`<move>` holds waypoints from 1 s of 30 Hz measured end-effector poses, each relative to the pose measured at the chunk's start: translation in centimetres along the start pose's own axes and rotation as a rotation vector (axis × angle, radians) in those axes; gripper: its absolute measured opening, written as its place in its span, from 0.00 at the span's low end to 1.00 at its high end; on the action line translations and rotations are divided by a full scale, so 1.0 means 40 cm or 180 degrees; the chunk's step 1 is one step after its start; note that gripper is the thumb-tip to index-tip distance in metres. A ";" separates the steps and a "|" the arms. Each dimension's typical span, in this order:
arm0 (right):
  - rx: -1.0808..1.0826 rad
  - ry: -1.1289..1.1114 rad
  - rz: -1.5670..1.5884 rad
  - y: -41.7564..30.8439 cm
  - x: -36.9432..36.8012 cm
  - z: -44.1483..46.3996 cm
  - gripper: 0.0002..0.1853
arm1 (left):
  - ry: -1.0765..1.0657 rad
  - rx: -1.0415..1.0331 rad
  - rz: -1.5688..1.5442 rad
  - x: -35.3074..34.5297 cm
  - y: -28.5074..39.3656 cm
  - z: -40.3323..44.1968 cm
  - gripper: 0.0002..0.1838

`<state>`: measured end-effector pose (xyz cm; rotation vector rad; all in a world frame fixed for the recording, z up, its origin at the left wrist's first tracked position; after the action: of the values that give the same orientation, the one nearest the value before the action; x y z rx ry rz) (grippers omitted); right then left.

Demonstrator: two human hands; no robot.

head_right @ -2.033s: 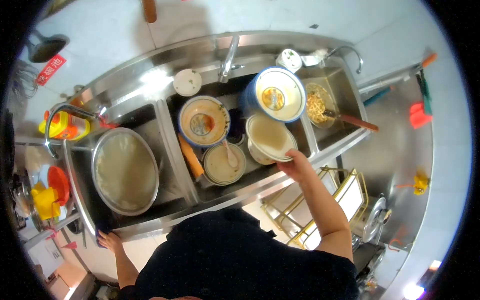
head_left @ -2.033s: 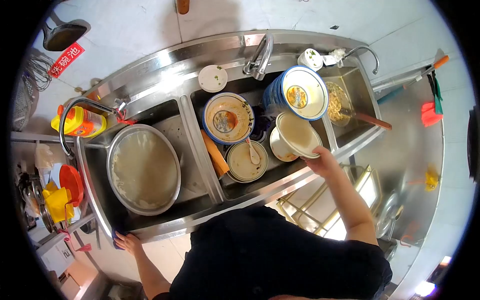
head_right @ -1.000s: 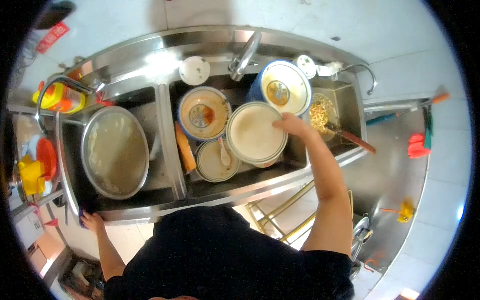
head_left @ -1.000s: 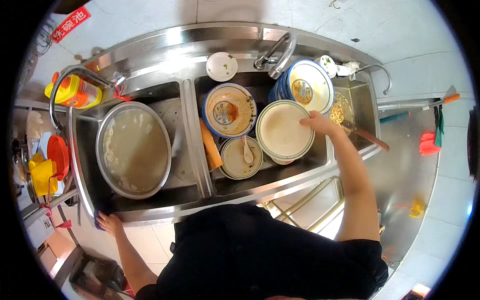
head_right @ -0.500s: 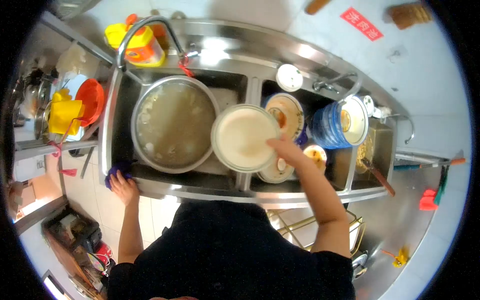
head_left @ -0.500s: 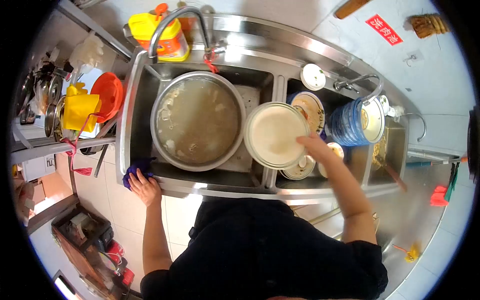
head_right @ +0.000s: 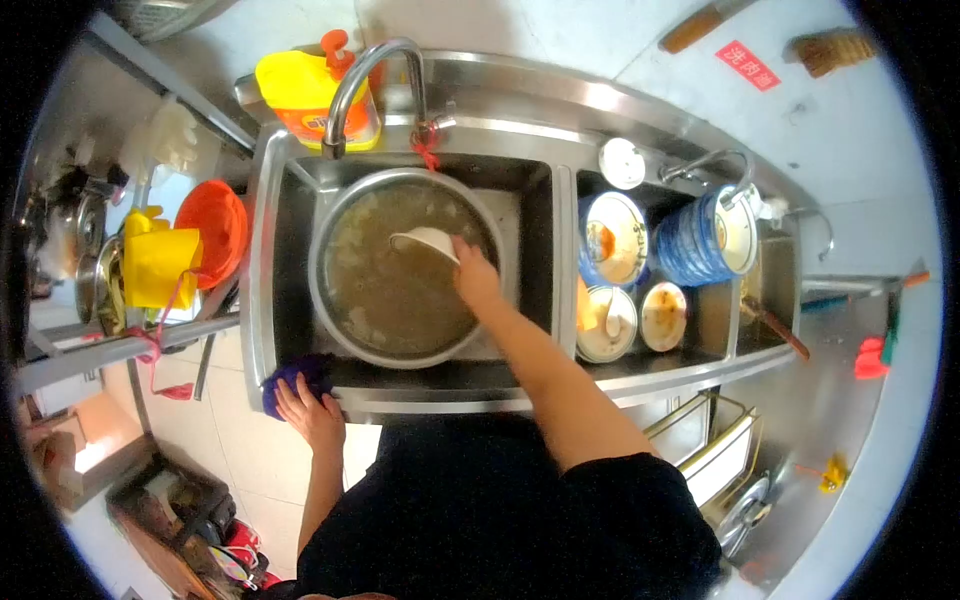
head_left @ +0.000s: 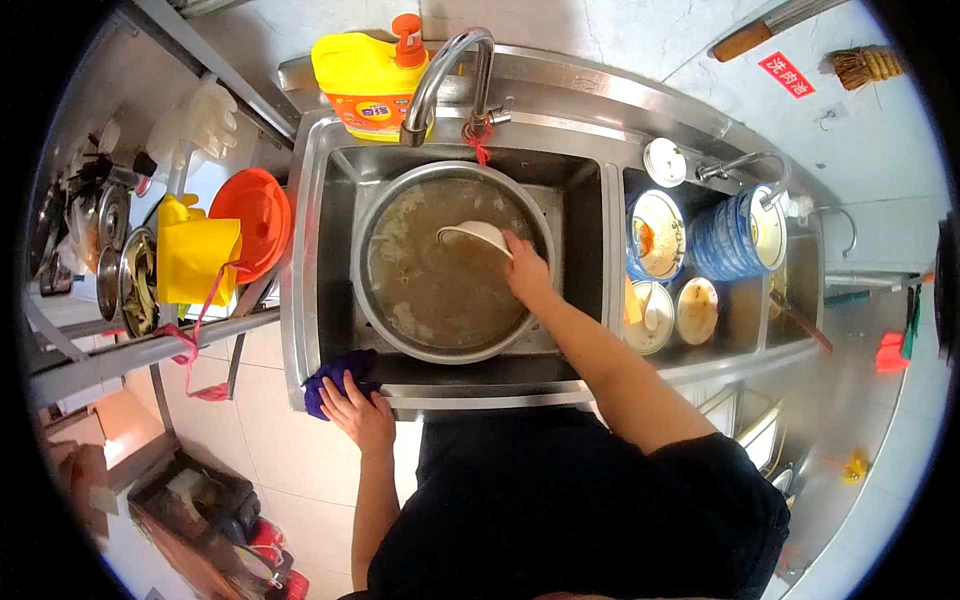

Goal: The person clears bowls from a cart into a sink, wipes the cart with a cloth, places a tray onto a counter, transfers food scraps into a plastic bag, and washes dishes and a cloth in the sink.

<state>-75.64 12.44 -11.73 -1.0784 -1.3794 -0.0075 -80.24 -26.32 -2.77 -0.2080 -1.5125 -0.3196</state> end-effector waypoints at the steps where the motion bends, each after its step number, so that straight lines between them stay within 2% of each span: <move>1: -0.0050 0.0059 0.0097 0.013 -0.030 -0.013 0.25 | -0.0030 -0.0017 0.0004 0.000 0.000 0.000 0.33; 2: -0.0324 0.0014 0.0224 0.049 -0.072 -0.022 0.24 | -0.0057 -0.0028 0.0010 -0.002 -0.001 0.001 0.33; 5: -0.1537 -0.0668 0.1801 0.302 -0.347 -0.040 0.20 | -0.0018 -0.0091 0.0007 -0.002 0.001 0.002 0.32; 8: -0.2384 -0.1183 0.3022 0.166 -0.278 -0.137 0.17 | 0.0036 -0.0081 -0.0016 0.000 0.001 0.001 0.32; 10: -0.2310 -0.1414 0.3323 0.210 -0.342 -0.154 0.17 | 0.0076 -0.0122 0.0026 -0.009 -0.004 -0.002 0.31; 15: -0.2199 -0.1163 0.4117 0.068 -0.081 -0.219 0.17 | 0.0432 -0.0293 0.0366 -0.018 0.006 -0.021 0.29; 19: -0.1827 -0.1031 0.4395 0.101 0.047 -0.248 0.15 | 0.0489 -0.0397 0.0378 -0.009 0.017 -0.027 0.28; 23: -0.1738 -0.0767 0.4482 0.196 0.244 -0.320 0.16 | 0.0649 -0.0450 0.0546 -0.018 0.015 -0.036 0.27; 25: -0.1823 -0.0086 0.4176 0.301 0.344 -0.363 0.16 | 0.0596 -0.0382 0.0579 -0.023 0.012 -0.035 0.27; 29: -0.2373 0.0129 0.4289 0.489 0.481 -0.476 0.21 | 0.0409 -0.0167 0.0745 -0.058 -0.018 -0.032 0.28; 30: -0.2238 0.0218 0.4410 0.540 0.521 -0.499 0.21 | 0.0453 -0.0204 0.0799 -0.068 -0.025 -0.034 0.29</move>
<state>-42.21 24.04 -4.94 -2.4046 -0.3003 0.5018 -79.38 -27.49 -5.61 -0.4137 -1.3199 -0.1781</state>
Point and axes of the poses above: each hand's wrist, its own z-axis towards the middle knuckle, its own x-axis out of the back of the hand, y = z × x, the point moved 10 cm from there along z, towards the middle knuckle, and after that the axes turned 2 degrees about z, right-handed, at the moved point
